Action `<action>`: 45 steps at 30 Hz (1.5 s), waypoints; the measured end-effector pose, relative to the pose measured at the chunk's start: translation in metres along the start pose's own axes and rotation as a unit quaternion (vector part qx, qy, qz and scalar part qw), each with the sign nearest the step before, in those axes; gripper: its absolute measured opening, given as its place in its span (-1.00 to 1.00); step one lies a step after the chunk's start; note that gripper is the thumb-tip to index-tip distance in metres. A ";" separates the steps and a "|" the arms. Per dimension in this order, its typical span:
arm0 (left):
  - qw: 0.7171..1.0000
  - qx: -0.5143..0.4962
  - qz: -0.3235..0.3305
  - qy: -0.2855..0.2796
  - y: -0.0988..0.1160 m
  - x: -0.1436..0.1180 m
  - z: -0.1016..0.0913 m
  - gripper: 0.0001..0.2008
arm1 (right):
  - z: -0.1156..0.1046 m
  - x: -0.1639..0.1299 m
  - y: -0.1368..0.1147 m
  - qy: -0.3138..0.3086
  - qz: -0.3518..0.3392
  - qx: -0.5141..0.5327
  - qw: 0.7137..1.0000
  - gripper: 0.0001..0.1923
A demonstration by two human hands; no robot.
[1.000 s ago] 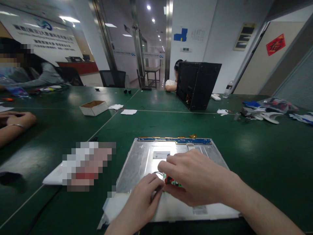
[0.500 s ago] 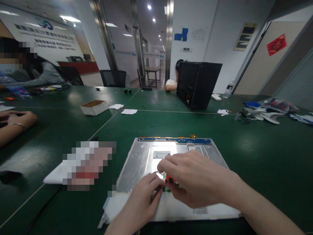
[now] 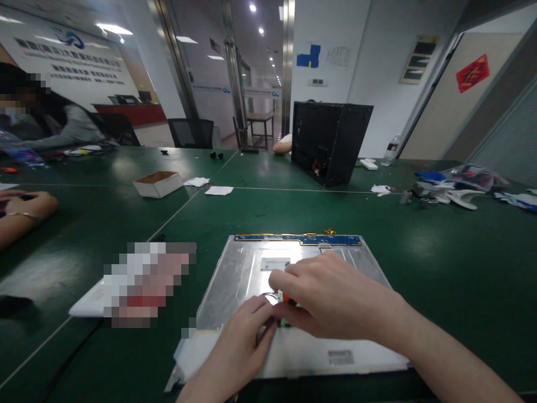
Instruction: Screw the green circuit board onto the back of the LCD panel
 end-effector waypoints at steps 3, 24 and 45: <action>1.000 -0.005 -0.005 -0.013 -0.002 0.000 0.002 -0.80 | -0.001 0.000 -0.002 -0.002 -0.003 0.007 1.000 -0.92; 1.000 -0.021 0.011 -0.009 -0.002 -0.001 0.002 -0.79 | 0.001 0.001 0.001 -0.016 0.006 0.000 1.000 -0.84; 1.000 0.004 0.010 0.004 -0.002 -0.002 0.003 -0.80 | 0.002 -0.001 0.000 0.017 -0.008 -0.015 1.000 -0.87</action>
Point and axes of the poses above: each hand's wrist, its own x-axis towards the middle knuckle, its own z-axis out of the palm, y = z × x, the point moved 5 cm from there along x, towards the middle knuckle, and after that the axes turned 9 degrees about z, right-handed, at the moved point
